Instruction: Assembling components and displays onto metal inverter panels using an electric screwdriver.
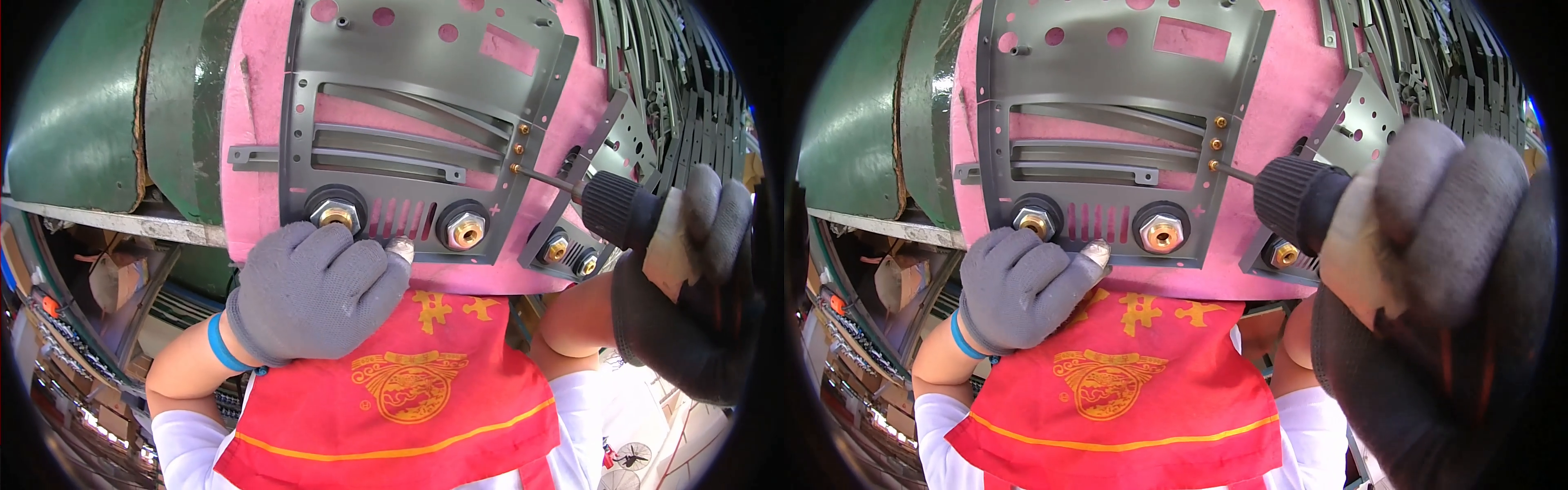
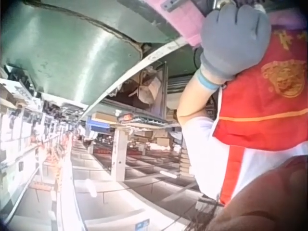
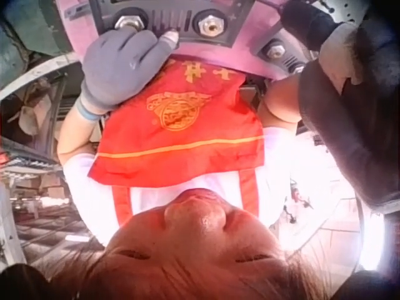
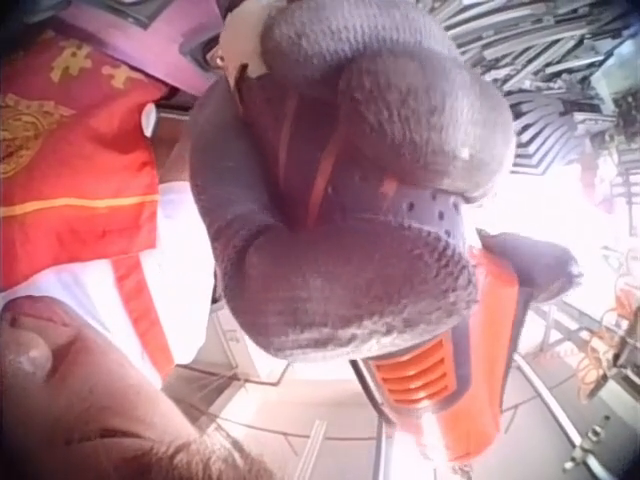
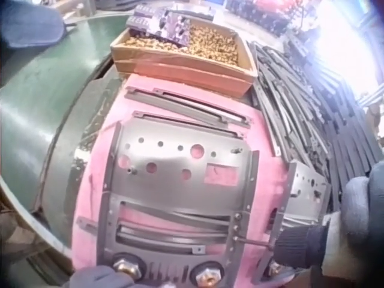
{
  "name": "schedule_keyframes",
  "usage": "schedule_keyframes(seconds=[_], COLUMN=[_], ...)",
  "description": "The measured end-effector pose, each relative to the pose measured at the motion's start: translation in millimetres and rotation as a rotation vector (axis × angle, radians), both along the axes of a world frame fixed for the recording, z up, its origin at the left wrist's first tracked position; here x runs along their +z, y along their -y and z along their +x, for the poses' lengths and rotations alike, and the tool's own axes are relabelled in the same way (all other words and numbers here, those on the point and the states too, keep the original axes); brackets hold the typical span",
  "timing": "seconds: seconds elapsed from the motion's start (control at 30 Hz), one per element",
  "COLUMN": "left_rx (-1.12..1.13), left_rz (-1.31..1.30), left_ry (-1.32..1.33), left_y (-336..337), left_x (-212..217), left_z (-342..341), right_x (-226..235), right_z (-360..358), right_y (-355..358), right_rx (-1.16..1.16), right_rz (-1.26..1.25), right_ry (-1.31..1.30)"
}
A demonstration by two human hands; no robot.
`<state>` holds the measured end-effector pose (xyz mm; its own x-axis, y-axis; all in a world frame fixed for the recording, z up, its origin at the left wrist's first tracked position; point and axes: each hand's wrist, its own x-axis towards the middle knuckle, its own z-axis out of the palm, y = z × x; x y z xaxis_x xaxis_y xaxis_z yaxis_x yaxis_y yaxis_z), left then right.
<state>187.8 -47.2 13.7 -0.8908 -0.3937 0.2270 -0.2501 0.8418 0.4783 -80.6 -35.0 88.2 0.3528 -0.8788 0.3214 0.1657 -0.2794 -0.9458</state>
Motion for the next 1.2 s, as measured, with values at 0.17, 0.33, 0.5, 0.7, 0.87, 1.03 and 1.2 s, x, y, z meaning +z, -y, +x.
schedule_keyframes(seconds=[0.17,0.33,0.5,0.7,0.87,1.03,1.2], left_rx=[-0.025,-0.016,-0.026,-0.058,-0.054,-0.048,0.037], left_rz=[0.028,0.044,0.036,0.048,0.023,0.048,0.353], left_ry=[-0.001,-0.021,0.009,0.013,0.018,0.007,-0.065], left_y=[0,-2,-4,-1,-4,-4,10], left_x=[1,0,1,2,1,2,12], left_z=[-1,-3,4,0,3,2,-5], right_x=[-6,-11,5,-7,-7,-4,4], right_z=[4,7,-81,-22,-9,0,-1], right_y=[17,21,-9,12,15,-16,-17], right_rx=[0.032,0.073,0.112,0.148,0.202,-0.113,-0.244], right_rz=[0.017,0.02,0.034,0.072,0.071,0.207,0.208], right_ry=[-0.003,0.008,0.021,0.018,0.029,0.183,0.071])
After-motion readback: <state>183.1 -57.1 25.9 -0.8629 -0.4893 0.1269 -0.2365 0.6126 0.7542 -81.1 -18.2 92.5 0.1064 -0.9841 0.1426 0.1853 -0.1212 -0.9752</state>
